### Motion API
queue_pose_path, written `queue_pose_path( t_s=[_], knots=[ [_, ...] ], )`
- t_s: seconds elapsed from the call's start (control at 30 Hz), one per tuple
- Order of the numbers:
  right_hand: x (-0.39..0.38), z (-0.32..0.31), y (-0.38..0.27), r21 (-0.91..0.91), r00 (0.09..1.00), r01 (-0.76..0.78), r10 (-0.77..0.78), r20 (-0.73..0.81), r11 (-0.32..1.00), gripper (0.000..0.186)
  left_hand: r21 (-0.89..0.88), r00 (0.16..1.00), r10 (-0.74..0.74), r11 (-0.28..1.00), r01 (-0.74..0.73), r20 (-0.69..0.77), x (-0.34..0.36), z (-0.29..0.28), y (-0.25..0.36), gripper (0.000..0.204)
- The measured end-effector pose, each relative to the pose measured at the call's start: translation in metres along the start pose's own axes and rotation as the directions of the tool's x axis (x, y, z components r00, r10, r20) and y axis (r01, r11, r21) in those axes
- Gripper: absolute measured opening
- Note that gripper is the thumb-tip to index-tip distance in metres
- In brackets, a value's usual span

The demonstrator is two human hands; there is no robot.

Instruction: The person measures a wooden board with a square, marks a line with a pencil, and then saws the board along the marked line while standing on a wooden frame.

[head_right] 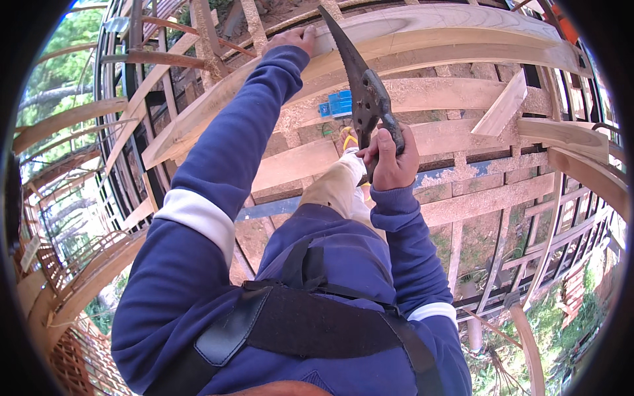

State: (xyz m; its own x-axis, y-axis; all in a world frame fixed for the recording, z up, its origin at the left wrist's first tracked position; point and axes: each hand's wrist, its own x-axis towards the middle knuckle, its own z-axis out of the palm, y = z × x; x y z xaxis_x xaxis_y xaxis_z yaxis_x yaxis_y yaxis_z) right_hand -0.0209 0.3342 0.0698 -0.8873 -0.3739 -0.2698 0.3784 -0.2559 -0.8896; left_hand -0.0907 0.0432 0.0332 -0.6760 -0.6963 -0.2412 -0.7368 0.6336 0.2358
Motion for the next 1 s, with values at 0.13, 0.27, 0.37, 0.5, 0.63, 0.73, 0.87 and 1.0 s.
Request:
queue_pose_path(
  t_s=[0.13,0.27,0.37,0.5,0.63,0.73,0.87,1.0],
  knots=[
    [0.000,-0.001,-0.004,-0.048,1.000,0.011,-0.012,-0.005,0.999,0.021,-0.001,0.994,-0.074,0.997,0.074,0.080,0.005,-0.005,0.003,0.063],
    [-0.002,-0.003,-0.007,-0.041,1.000,-0.016,0.017,0.017,0.999,0.023,0.019,0.988,-0.109,0.994,0.107,0.106,0.008,-0.004,0.003,0.066],
    [-0.004,-0.003,-0.009,-0.076,1.000,-0.014,0.016,0.027,0.997,0.024,0.026,0.988,-0.104,0.994,0.102,0.111,0.008,-0.004,0.005,0.067],
    [-0.009,0.001,-0.013,-0.067,0.999,-0.042,0.042,-0.001,0.997,0.024,0.030,0.990,-0.071,0.997,0.067,0.121,0.004,-0.009,0.007,0.067],
    [-0.006,0.003,-0.020,-0.068,0.999,-0.049,0.050,0.000,0.996,0.024,0.048,0.991,-0.091,0.995,0.087,0.099,0.009,-0.003,0.002,0.069],
    [0.000,0.005,-0.023,-0.099,0.999,-0.046,0.047,0.004,0.994,0.024,0.037,0.995,-0.062,0.998,0.060,0.081,0.010,-0.001,0.001,0.071],
    [0.010,0.008,-0.028,-0.127,0.998,-0.056,0.057,0.004,0.990,0.023,0.040,0.995,-0.054,0.998,0.051,0.081,0.010,-0.001,0.003,0.074],
    [0.001,0.004,-0.033,-0.099,0.996,-0.094,0.093,-0.010,0.991,0.023,0.055,0.996,-0.051,0.997,0.047,0.078,0.011,-0.002,-0.002,0.073]
  ],
)
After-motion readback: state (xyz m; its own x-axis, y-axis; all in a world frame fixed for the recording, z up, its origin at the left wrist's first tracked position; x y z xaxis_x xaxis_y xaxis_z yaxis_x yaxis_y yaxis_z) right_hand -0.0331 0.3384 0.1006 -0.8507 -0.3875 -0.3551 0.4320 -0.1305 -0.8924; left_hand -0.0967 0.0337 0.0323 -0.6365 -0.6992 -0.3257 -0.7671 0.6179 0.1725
